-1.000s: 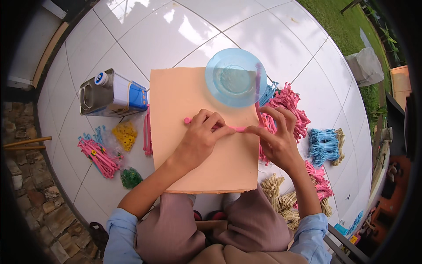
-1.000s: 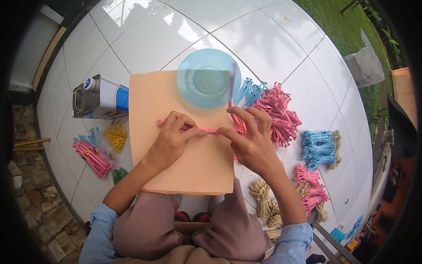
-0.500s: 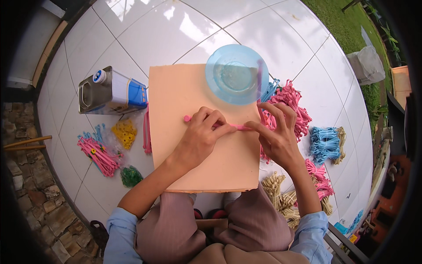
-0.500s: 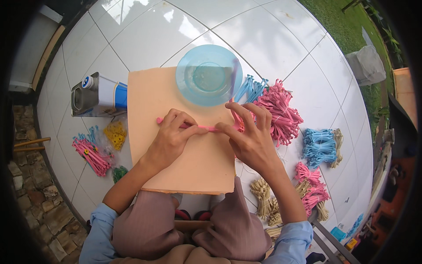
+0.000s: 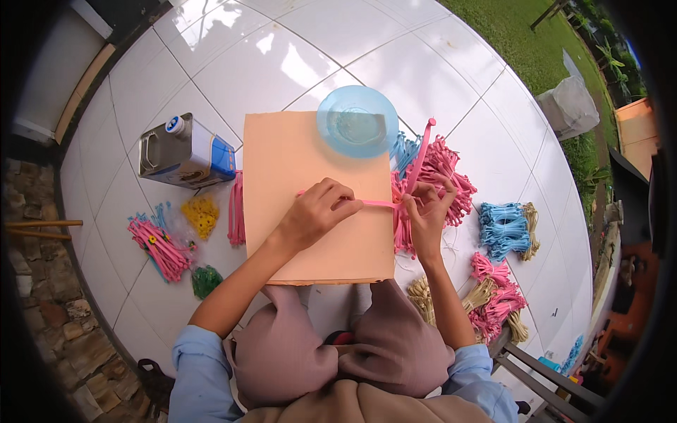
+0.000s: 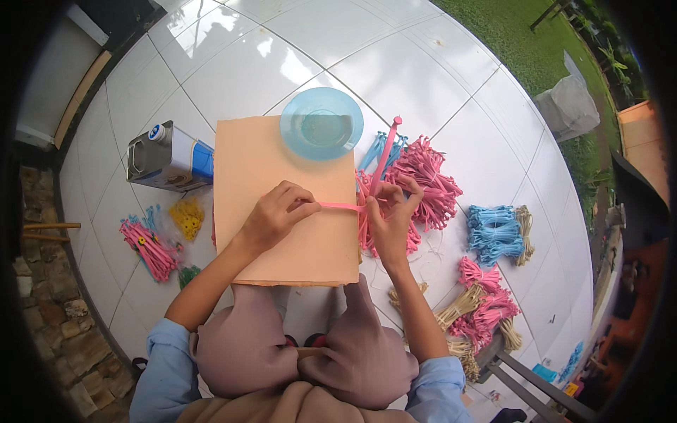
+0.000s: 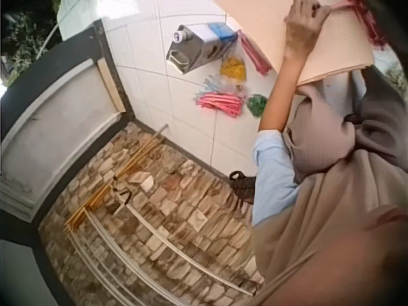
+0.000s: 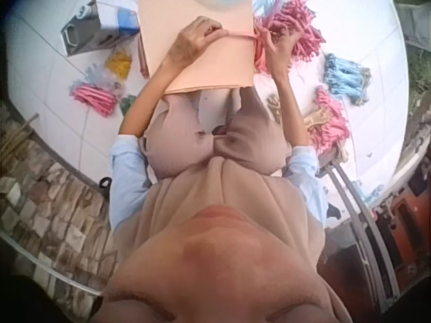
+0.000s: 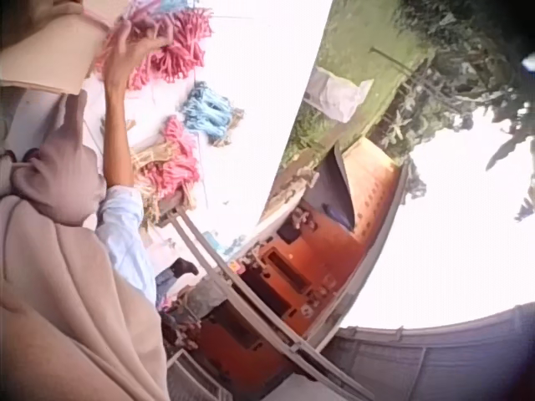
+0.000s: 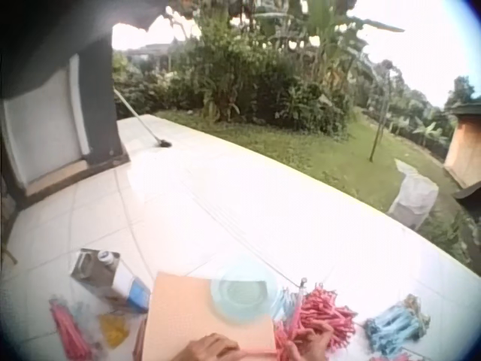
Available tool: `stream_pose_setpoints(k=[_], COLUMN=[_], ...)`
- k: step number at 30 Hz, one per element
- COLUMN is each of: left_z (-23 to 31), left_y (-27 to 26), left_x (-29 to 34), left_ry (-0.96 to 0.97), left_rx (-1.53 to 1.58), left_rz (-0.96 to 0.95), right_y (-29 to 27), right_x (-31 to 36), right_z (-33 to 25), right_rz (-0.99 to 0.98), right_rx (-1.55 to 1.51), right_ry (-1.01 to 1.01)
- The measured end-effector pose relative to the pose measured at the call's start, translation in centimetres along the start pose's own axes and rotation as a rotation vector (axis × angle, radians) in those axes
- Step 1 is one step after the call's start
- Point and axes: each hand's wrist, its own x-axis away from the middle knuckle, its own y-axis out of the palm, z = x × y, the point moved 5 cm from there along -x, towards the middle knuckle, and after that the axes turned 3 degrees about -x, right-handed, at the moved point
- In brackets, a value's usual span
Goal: The person applies adhesive from a bowl to pink straps using their fingers, presses them onto a cardboard surface, and organizes the straps into bundles.
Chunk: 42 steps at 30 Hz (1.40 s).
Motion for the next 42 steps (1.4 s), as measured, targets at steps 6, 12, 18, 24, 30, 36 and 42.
stream_pose_setpoints(k=[6,12,18,24,30,36,42], left_z=[4.5,8.9,14.5,11.7,11.7,11.8,12.7], left_y=[-5.4,-16.9,-19.8,-27.0,-23.7,-21.0,-19.7], left_x=[-0.9,-1.4,-3.9,-6.8,-4.3,-1.7,-1.4], left_ry=[0.156,0.366,0.761,0.409,-0.075,-0.178,-0.278], left_rx=[0.129,-0.349,-0.801,-0.420,-0.248,0.018,0.443], left_rz=[0.252,0.746,0.490,0.337,0.270,0.204,0.164], right_y=[-1.2,4.7,12.3,10.5,8.4,7.7,6.0], right_x=[3.0,3.9,5.0,2.3,8.3,9.1,9.0], right_z=[-11.4,-24.1,-29.4,-27.7,-27.1,-26.8,-27.7], right_rz=[-0.200,-0.375,-0.398,-0.385,-0.386,-0.275,-0.417], right_rx=[-0.118,-0.199,-0.242,-0.225,-0.461,-0.571,-0.824], right_ry=[-0.129,-0.012,0.078,-0.323,-0.459,-0.464,-0.461])
